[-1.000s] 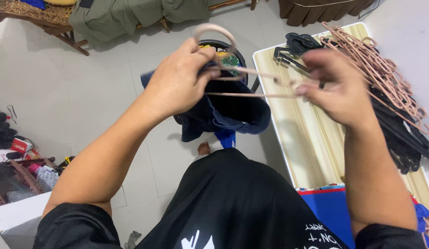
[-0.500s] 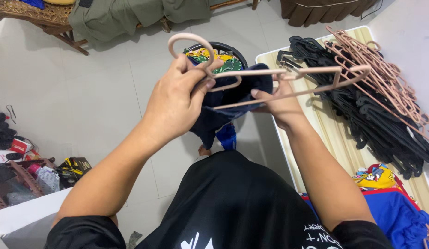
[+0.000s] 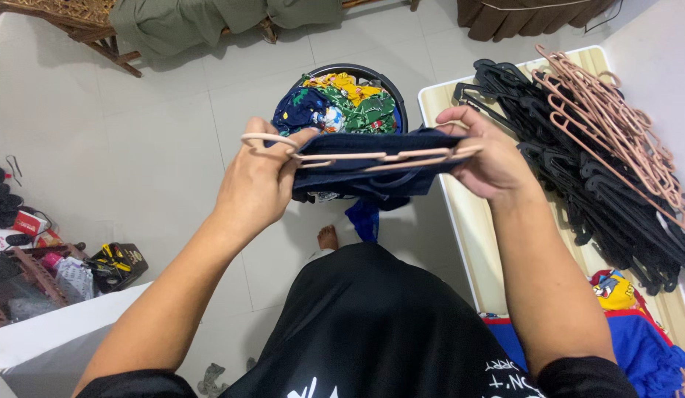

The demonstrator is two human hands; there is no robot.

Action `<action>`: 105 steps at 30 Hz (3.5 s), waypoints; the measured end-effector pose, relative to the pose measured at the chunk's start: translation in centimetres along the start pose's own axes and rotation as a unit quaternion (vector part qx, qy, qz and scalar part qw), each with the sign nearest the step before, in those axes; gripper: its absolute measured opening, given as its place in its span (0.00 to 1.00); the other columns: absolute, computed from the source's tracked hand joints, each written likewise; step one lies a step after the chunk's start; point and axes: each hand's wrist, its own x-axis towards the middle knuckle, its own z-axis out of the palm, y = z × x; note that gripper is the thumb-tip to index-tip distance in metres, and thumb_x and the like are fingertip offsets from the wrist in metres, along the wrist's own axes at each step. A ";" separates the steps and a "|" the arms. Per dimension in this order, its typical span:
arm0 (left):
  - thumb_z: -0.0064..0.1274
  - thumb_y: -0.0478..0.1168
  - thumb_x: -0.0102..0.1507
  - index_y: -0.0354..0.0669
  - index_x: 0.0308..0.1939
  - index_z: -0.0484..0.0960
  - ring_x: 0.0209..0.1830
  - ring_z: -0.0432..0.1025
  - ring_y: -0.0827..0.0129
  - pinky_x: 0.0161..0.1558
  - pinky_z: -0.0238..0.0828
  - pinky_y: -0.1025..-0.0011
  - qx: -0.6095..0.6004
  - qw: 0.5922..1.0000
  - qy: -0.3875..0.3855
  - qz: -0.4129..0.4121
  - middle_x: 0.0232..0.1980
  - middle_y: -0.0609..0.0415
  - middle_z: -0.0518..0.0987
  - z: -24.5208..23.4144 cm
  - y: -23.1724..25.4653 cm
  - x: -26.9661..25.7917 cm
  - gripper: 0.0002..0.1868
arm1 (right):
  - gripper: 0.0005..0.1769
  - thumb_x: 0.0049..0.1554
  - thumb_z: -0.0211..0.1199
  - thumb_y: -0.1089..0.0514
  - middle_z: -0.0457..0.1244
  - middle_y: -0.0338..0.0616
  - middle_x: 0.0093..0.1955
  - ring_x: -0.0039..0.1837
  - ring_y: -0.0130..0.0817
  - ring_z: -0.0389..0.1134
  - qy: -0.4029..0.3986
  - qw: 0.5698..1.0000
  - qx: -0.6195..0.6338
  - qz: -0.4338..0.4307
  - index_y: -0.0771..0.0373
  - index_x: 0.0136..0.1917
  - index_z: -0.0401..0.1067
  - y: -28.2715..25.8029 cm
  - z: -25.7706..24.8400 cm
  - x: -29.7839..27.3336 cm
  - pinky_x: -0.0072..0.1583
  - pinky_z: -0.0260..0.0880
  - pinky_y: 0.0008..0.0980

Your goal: The person takes children's clothing items from a pile on a stool, places them on hangers, and lays them on a white plastic storage bin. The items include a turquoise Winnie the Pooh shirt, a black Spider-Man shirt, a yellow Tom and Jerry shirt, blue pants, and dark blue shorts.

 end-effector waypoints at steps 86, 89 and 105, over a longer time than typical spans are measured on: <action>0.57 0.33 0.58 0.39 0.36 0.72 0.30 0.70 0.54 0.34 0.66 0.64 -0.305 0.950 0.072 -0.010 0.31 0.46 0.74 15.0 2.5 5.7 0.09 | 0.17 0.48 0.62 0.75 0.57 0.53 0.51 0.57 0.54 0.60 0.144 0.689 -0.617 -0.351 0.63 0.50 0.71 5.8 14.1 -2.1 0.57 0.64 0.47; 0.58 0.32 0.59 0.38 0.38 0.74 0.30 0.70 0.59 0.35 0.67 0.67 -0.301 0.952 0.063 -0.002 0.31 0.47 0.74 15.1 1.9 6.0 0.08 | 0.19 0.47 0.63 0.74 0.57 0.53 0.53 0.59 0.53 0.61 0.126 0.696 -0.608 -0.362 0.64 0.52 0.71 5.5 14.2 -2.0 0.60 0.65 0.46; 0.62 0.33 0.62 0.41 0.35 0.76 0.35 0.67 0.86 0.39 0.65 0.82 -0.463 0.882 -0.085 0.007 0.34 0.67 0.74 5.8 -1.2 5.8 0.08 | 0.15 0.65 0.59 0.60 0.67 0.42 0.57 0.60 0.26 0.67 -0.102 0.889 -0.407 -0.182 0.64 0.64 0.71 3.2 5.7 1.7 0.63 0.67 0.28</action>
